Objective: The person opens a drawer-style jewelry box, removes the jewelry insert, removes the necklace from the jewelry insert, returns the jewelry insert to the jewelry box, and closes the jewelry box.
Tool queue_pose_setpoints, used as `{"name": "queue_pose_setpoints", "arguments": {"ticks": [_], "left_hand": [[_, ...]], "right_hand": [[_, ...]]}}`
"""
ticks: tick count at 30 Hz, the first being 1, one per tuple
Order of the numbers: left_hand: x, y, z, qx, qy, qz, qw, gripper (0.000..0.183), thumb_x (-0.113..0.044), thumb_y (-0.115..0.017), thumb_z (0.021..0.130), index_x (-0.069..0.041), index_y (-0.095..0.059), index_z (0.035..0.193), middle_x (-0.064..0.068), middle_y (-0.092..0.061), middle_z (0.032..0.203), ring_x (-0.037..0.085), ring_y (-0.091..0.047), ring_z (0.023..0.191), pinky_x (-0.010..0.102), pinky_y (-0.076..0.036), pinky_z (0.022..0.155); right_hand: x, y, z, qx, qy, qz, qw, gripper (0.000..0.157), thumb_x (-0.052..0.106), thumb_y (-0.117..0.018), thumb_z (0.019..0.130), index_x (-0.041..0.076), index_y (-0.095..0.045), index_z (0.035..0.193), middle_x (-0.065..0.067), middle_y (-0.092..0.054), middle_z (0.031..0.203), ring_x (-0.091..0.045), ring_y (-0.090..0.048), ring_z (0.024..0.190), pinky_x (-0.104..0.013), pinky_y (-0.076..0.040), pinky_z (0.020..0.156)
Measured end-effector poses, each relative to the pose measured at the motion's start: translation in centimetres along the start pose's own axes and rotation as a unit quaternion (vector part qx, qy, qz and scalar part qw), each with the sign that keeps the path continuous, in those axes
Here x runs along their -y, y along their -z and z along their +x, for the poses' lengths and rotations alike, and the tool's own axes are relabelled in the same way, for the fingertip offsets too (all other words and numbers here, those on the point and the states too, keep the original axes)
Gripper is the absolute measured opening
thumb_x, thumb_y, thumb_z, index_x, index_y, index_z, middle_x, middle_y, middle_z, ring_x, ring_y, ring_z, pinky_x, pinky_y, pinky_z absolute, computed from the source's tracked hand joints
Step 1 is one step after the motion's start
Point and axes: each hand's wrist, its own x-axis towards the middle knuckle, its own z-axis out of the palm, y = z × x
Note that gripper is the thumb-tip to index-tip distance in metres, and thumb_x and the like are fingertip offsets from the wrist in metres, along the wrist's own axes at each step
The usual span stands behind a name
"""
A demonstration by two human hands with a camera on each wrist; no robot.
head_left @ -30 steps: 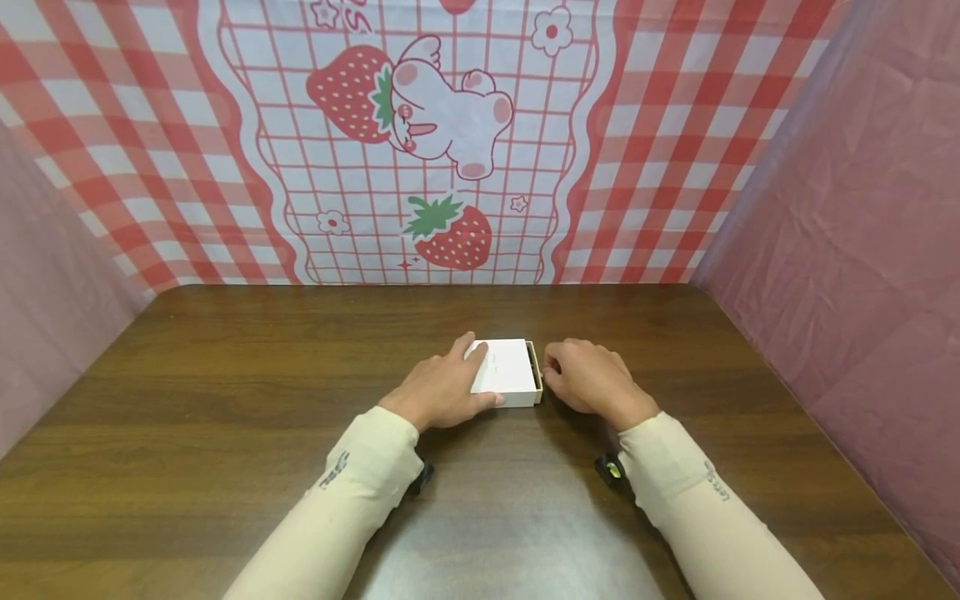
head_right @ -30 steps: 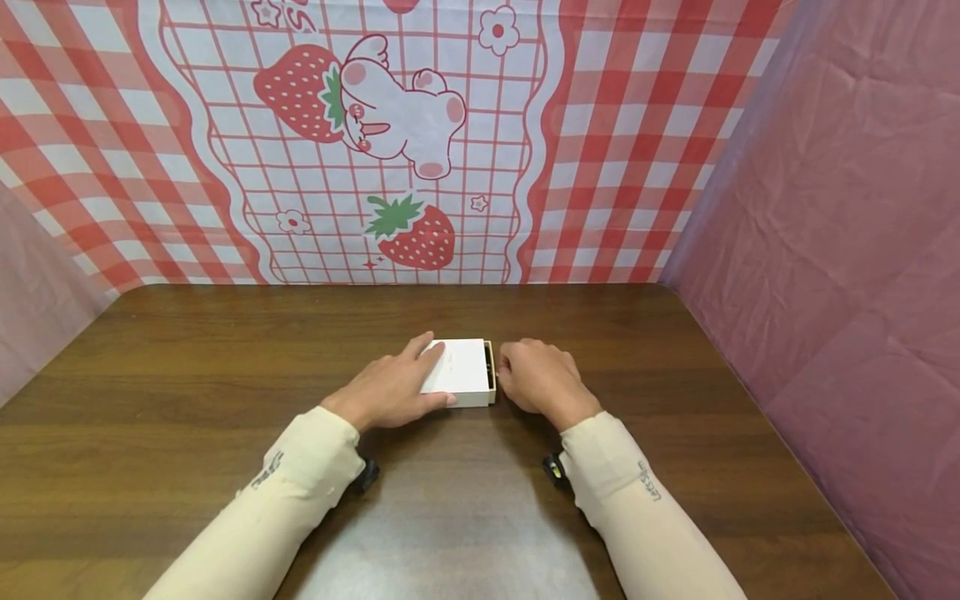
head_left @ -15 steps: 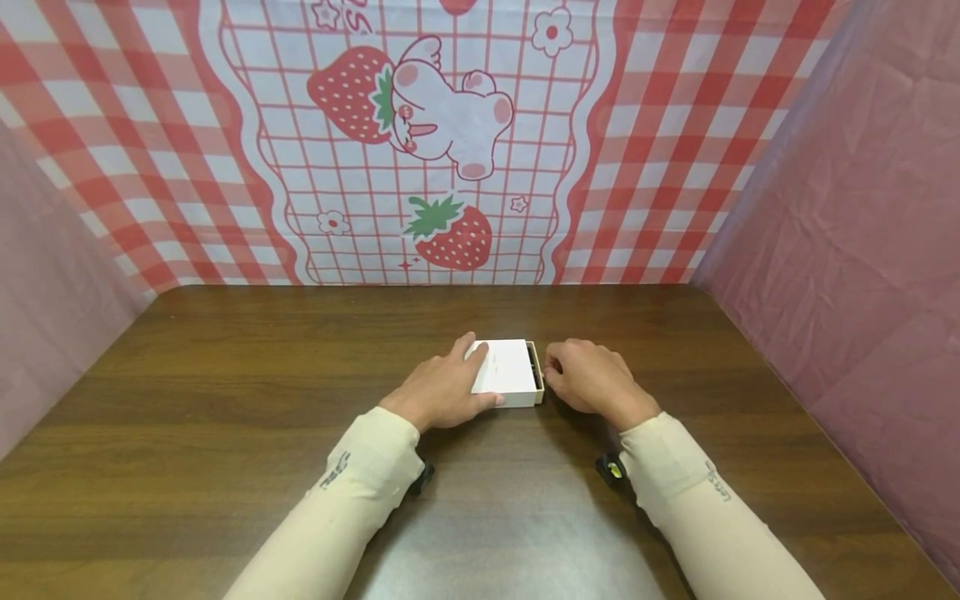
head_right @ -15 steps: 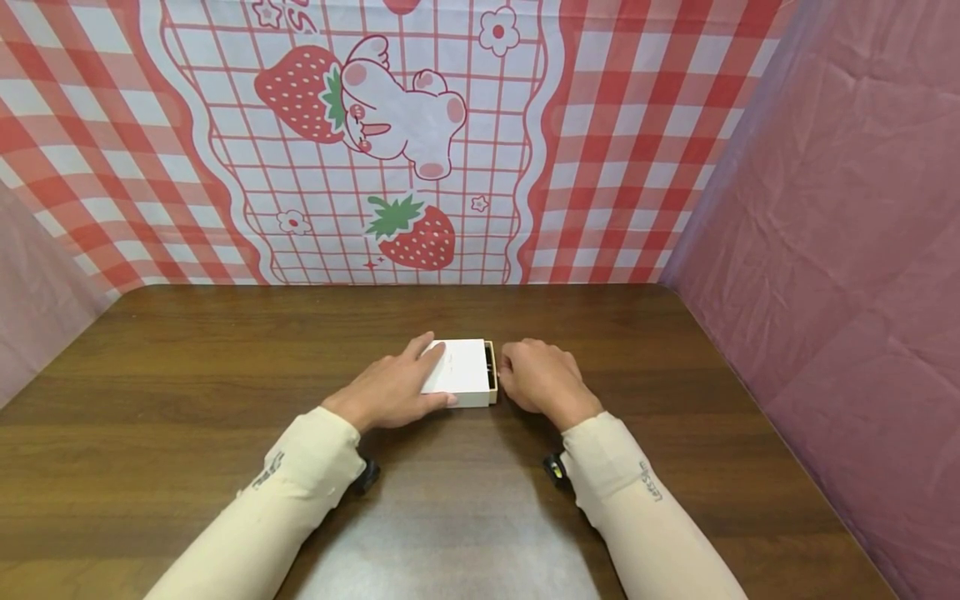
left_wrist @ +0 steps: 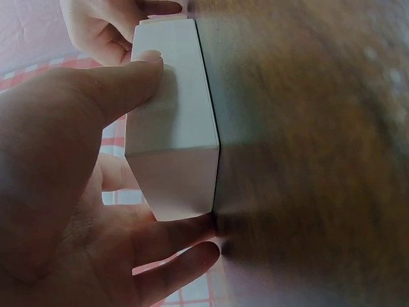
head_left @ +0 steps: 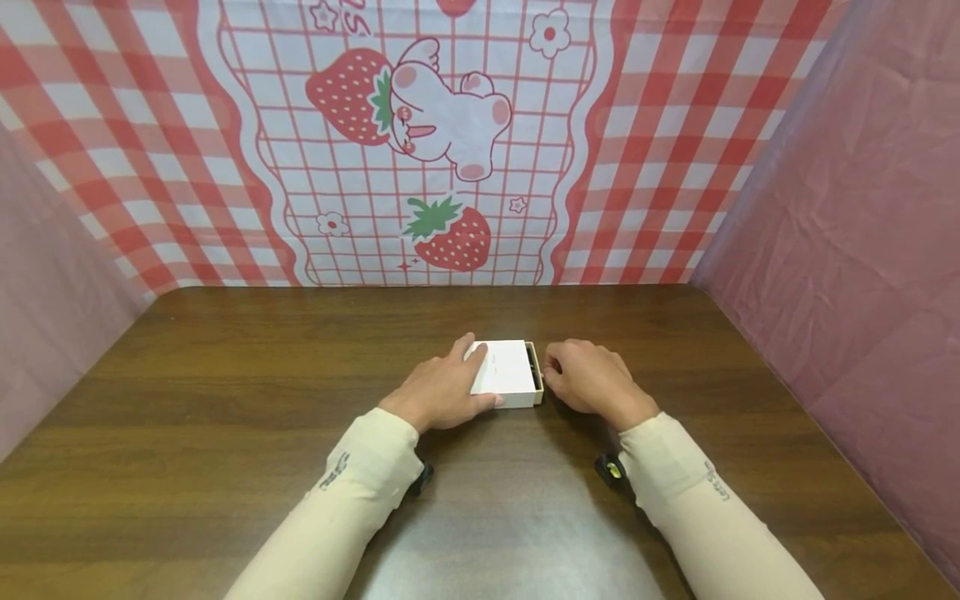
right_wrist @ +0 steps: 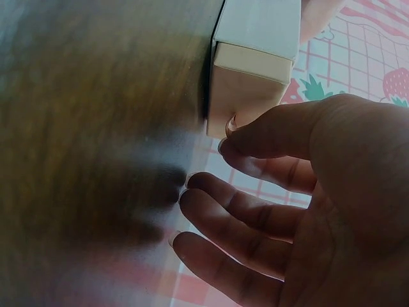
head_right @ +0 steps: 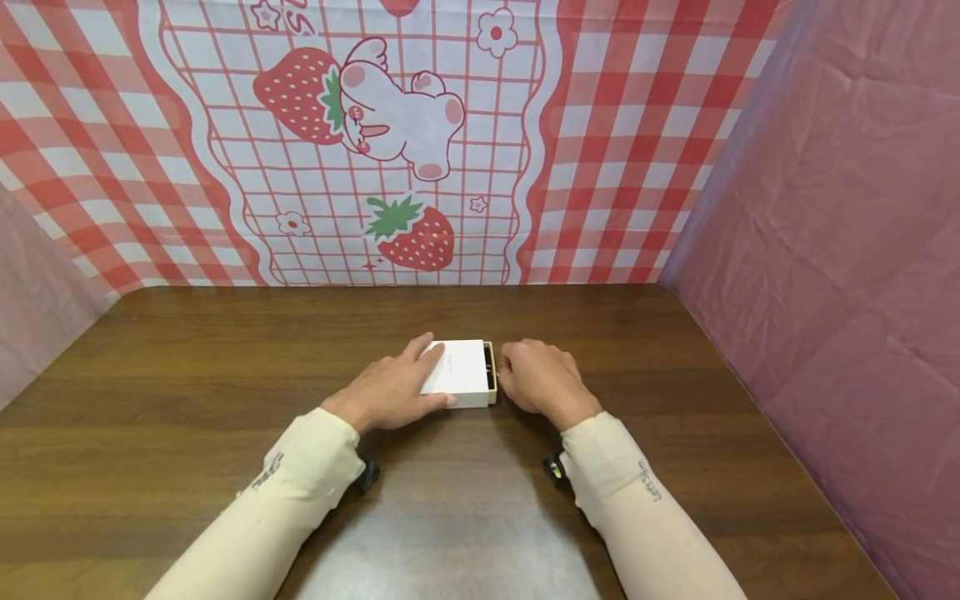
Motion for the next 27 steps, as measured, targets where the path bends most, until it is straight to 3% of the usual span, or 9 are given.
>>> {"name": "queue_pose_setpoints", "arguments": {"ticks": [27], "left_hand": [[0.04, -0.01, 0.08, -0.008, -0.002, 0.005, 1.0000, 0.084, -0.056, -0.061, 0.094, -0.009, -0.032, 0.157, 0.017, -0.024, 0.162, 0.042, -0.057, 0.121, 0.050, -0.048, 0.098]], "right_hand": [[-0.01, 0.07, 0.05, 0.003, -0.007, 0.008, 1.000, 0.013, 0.018, -0.060, 0.090, 0.021, -0.060, 0.077, 0.004, -0.055, 0.074, -0.018, -0.053, 0.071, -0.039, -0.044, 0.057]]}}
